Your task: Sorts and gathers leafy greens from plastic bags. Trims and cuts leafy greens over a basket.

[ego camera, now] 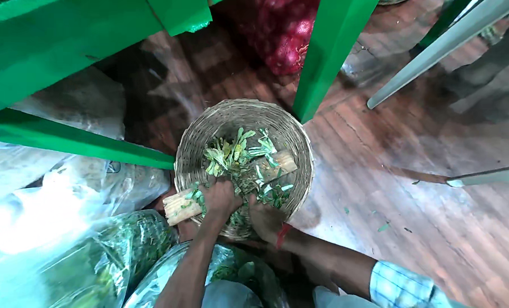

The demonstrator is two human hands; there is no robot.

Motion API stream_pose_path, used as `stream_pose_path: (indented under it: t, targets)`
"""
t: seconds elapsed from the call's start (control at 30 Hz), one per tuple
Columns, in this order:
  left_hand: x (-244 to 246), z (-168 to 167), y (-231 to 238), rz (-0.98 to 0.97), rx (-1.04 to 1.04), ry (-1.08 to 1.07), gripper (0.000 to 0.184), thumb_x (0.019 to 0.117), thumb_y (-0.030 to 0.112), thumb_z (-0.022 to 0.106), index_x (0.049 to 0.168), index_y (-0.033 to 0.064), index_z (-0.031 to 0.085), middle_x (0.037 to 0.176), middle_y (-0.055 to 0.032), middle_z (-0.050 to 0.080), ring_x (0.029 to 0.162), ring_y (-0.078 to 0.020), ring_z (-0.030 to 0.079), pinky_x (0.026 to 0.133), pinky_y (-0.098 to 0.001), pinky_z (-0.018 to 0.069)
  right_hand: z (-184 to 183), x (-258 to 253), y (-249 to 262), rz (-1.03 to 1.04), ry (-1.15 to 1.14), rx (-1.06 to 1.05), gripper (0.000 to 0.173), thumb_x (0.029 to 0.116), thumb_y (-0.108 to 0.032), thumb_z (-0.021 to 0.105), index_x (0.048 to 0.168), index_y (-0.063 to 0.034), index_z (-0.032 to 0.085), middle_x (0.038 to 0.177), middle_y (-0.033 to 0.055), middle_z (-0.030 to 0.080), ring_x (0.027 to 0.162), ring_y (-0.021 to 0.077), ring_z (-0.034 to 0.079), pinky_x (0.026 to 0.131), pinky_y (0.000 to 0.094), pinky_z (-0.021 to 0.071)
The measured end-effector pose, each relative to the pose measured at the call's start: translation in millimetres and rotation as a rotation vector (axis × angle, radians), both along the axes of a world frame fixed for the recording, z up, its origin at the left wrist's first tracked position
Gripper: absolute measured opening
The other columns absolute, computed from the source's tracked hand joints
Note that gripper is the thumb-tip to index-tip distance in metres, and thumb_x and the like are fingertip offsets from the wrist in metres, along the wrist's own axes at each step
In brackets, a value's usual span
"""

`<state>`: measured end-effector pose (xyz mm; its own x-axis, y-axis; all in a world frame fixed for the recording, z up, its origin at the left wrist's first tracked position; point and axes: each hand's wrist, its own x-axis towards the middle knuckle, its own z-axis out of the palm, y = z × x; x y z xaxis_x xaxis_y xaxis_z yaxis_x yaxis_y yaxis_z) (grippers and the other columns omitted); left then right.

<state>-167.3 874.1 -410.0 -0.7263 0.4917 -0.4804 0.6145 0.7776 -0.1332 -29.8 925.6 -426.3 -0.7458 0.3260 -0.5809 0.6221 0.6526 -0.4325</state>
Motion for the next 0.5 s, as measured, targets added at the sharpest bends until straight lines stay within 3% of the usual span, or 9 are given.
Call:
stream_pose_path:
  t: [0.13,0.23,0.33,0.5]
  targets:
    - [-10,2,-3,0.080,0.045,0.000,0.049,0.0782,0.045,0.078,0.108,0.0069,0.072,0.114,-0.0158,0.071,0.121,-0.0407,0.060,0.099,-0.0714,0.0399,-7,13,-2,0.035,0.005,0.039,0.036,0.1061,-0.012,0.044,0.141,-0.0032,0.042,0.091,0.0192,0.070,0.086,0.0404,0.073,0.074,0.0533,0.0600]
    - [-15,-2,-10,0.044,0.075,0.040,0.057,0.0762,0.050,0.076,0.114,0.0084,0.071,0.117,-0.0133,0.071,0.122,-0.0380,0.060,0.103,-0.0688,0.0382,3,20,5,0.057,-0.028,0.024,0.039,0.1045,-0.011,0.044,0.142,-0.0006,0.041,0.097,0.0212,0.070,0.091,0.0422,0.072,0.076,0.0554,0.0598]
    - [-16,-1,-26,-0.005,0.244,0.097,0.074,0.0701,0.058,0.082,0.121,0.0053,0.070,0.120,-0.0129,0.070,0.122,-0.0356,0.061,0.111,-0.0687,0.0324,18,14,21,0.043,-0.084,-0.010,0.042,0.1079,-0.016,0.040,0.146,0.0007,0.037,0.102,0.0240,0.068,0.097,0.0449,0.070,0.079,0.0572,0.0585]
    - [-18,3,-63,-0.029,0.475,0.195,0.069,0.0668,0.056,0.080,0.110,0.0020,0.072,0.109,-0.0146,0.073,0.112,-0.0364,0.065,0.106,-0.0661,0.0376,7,12,24,0.054,-0.016,0.072,0.036,0.1068,-0.013,0.044,0.141,-0.0027,0.041,0.092,0.0209,0.069,0.088,0.0427,0.072,0.074,0.0548,0.0592]
